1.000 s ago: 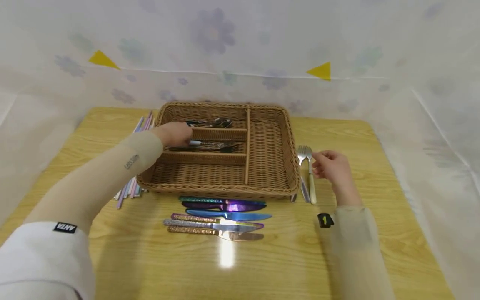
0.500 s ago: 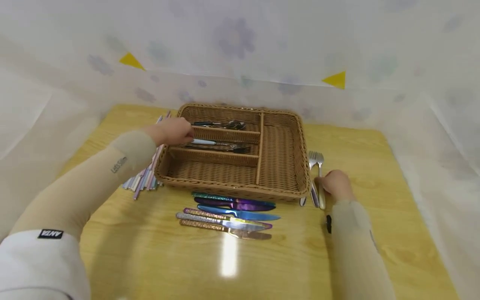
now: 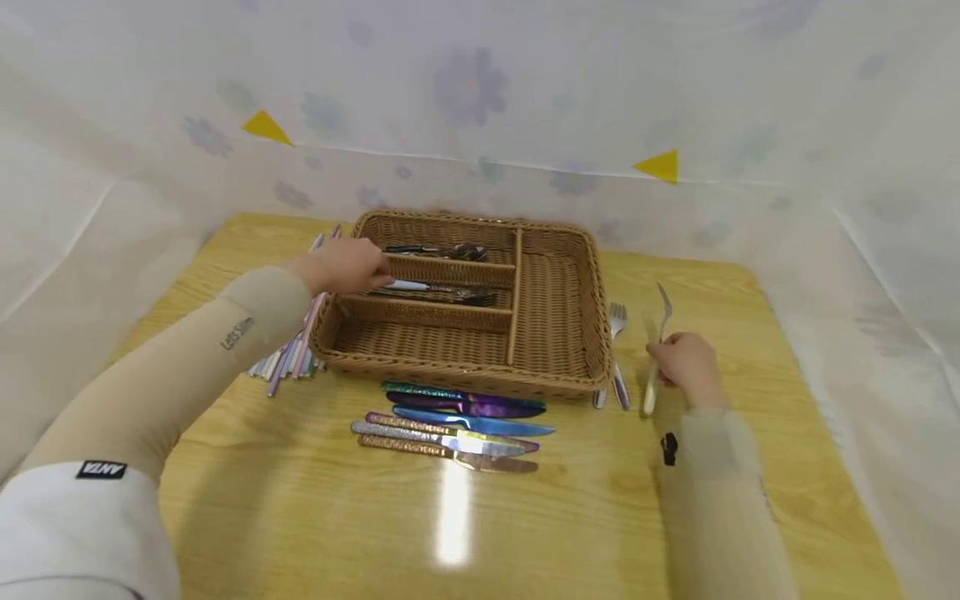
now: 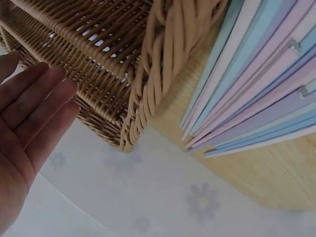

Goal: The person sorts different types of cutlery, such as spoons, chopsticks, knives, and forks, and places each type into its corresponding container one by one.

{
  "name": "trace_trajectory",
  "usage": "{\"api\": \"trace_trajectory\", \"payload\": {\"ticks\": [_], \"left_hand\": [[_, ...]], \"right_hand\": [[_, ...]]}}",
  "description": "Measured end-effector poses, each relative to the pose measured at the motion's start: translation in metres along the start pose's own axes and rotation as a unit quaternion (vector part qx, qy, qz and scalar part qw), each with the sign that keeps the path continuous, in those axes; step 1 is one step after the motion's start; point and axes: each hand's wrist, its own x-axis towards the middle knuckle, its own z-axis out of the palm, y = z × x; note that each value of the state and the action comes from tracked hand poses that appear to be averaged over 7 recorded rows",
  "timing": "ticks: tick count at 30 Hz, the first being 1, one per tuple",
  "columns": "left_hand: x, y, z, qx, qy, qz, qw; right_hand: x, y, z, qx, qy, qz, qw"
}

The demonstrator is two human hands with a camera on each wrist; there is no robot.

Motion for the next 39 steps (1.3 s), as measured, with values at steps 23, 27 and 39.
{"api": "trace_trajectory", "payload": {"ticks": [23,27,39], "left_hand": [[-0.002,0.002,-0.001,-0.005,0.015,0.008,0.9998],[-0.001,0.006,-0.002,-0.014,0.025,0.019,0.9994],[0.002,0.041,-0.008,-0.038,0.081,0.071,0.9935]], "right_hand": [[-0.029,-0.051,-0.029,0.495,0.085,-0.067,0.8619],[-0.028,-0.07,-0.018,0.554,0.063,-0.067,0.8272],[-0.014,-0.127,0.037,0.578,0.025,-0.091,0.8107]]}}
